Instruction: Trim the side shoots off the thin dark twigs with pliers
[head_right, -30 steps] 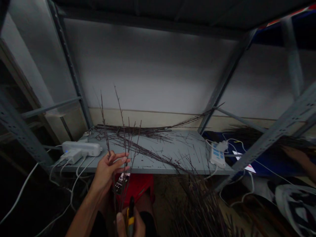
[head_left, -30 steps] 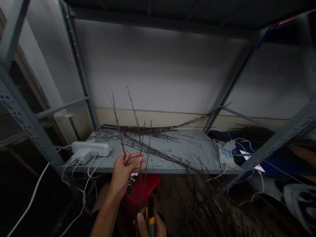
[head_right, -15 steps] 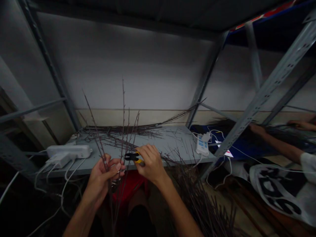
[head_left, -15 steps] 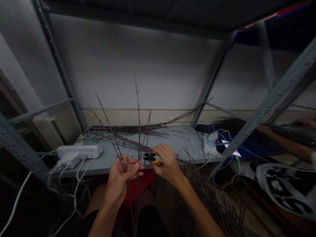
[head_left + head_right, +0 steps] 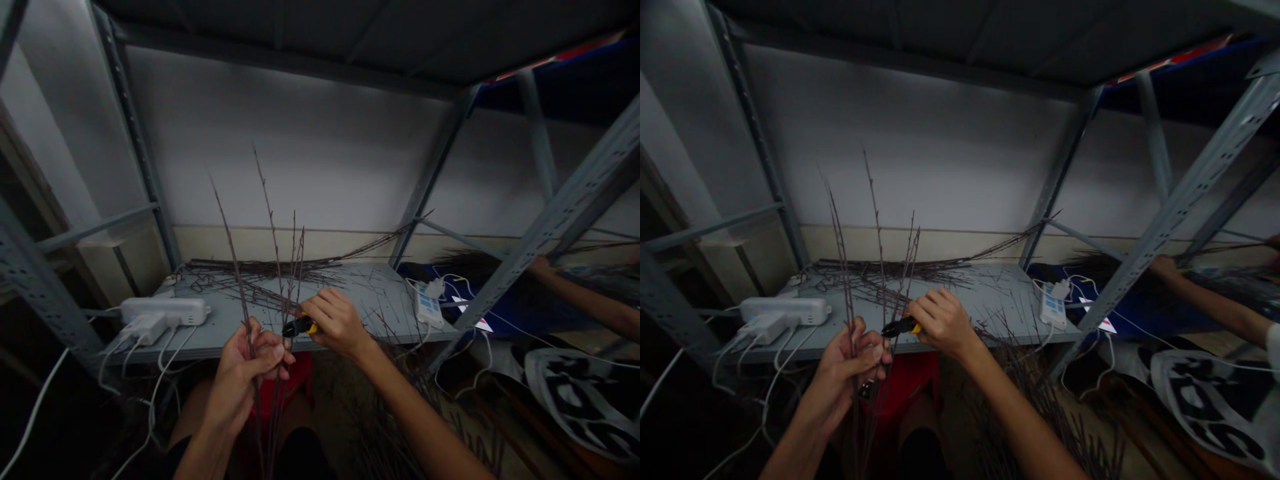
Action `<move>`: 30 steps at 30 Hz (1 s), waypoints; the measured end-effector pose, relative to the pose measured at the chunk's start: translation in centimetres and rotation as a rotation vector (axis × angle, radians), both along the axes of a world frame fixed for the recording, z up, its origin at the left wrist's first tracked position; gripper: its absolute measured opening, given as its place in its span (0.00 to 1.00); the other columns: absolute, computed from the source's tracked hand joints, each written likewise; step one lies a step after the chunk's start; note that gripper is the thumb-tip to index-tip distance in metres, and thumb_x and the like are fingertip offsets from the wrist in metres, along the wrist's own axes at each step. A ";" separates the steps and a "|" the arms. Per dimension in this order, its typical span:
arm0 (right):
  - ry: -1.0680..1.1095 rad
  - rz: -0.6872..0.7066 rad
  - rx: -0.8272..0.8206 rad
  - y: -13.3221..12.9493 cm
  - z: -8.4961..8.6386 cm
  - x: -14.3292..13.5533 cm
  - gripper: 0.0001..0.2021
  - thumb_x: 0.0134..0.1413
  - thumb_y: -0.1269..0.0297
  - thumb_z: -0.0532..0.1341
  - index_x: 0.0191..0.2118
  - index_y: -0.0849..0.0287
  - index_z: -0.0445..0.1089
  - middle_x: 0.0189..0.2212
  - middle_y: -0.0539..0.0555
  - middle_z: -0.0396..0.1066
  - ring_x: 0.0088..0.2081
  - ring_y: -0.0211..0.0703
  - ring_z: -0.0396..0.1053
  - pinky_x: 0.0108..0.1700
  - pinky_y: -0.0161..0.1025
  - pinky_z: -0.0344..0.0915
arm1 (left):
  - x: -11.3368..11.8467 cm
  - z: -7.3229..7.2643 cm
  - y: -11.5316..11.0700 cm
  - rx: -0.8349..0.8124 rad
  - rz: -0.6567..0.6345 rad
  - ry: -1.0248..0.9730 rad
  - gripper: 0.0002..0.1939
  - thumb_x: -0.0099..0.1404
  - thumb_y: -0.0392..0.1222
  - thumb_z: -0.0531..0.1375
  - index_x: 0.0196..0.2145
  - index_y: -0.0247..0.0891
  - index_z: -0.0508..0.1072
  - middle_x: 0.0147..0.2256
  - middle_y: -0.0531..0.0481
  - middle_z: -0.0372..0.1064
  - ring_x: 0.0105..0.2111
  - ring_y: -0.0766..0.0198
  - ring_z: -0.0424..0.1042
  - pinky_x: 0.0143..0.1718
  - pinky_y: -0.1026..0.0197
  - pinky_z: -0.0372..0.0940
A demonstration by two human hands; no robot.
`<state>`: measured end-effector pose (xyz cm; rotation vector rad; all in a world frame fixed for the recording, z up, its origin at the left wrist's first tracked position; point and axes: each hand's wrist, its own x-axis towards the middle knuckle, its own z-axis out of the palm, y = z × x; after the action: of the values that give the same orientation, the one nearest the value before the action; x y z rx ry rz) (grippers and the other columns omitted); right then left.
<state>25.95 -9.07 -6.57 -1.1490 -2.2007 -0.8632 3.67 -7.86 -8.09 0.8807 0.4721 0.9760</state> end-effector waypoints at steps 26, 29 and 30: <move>1.294 0.125 -0.526 -0.1 5.2 -5.4 0.10 0.48 0.59 0.70 0.31 0.60 0.73 0.24 0.47 0.70 0.27 0.38 0.66 0.29 0.33 0.63 | 1.9 0.8 2.0 0.128 -0.011 0.034 0.17 0.56 0.45 0.74 0.39 0.34 0.78 0.38 0.42 0.78 0.35 0.55 0.79 0.34 0.52 0.79; 1.240 0.112 -0.527 -0.5 5.8 -5.3 0.09 0.50 0.59 0.69 0.31 0.60 0.74 0.25 0.48 0.72 0.28 0.39 0.68 0.31 0.34 0.64 | 2.2 1.2 2.1 0.128 0.001 0.038 0.17 0.55 0.44 0.74 0.40 0.33 0.79 0.35 0.43 0.77 0.33 0.57 0.77 0.29 0.55 0.79; 1.219 0.106 -0.529 -0.6 6.0 -5.1 0.09 0.51 0.59 0.68 0.32 0.60 0.75 0.26 0.48 0.73 0.29 0.40 0.69 0.32 0.34 0.65 | 2.3 1.3 2.1 0.122 0.008 0.036 0.18 0.55 0.44 0.74 0.41 0.33 0.80 0.35 0.43 0.77 0.32 0.57 0.76 0.27 0.56 0.78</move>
<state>20.84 -9.65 -0.59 -1.2550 -1.3891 0.4711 5.93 -5.73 -6.77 1.0083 0.4510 1.0060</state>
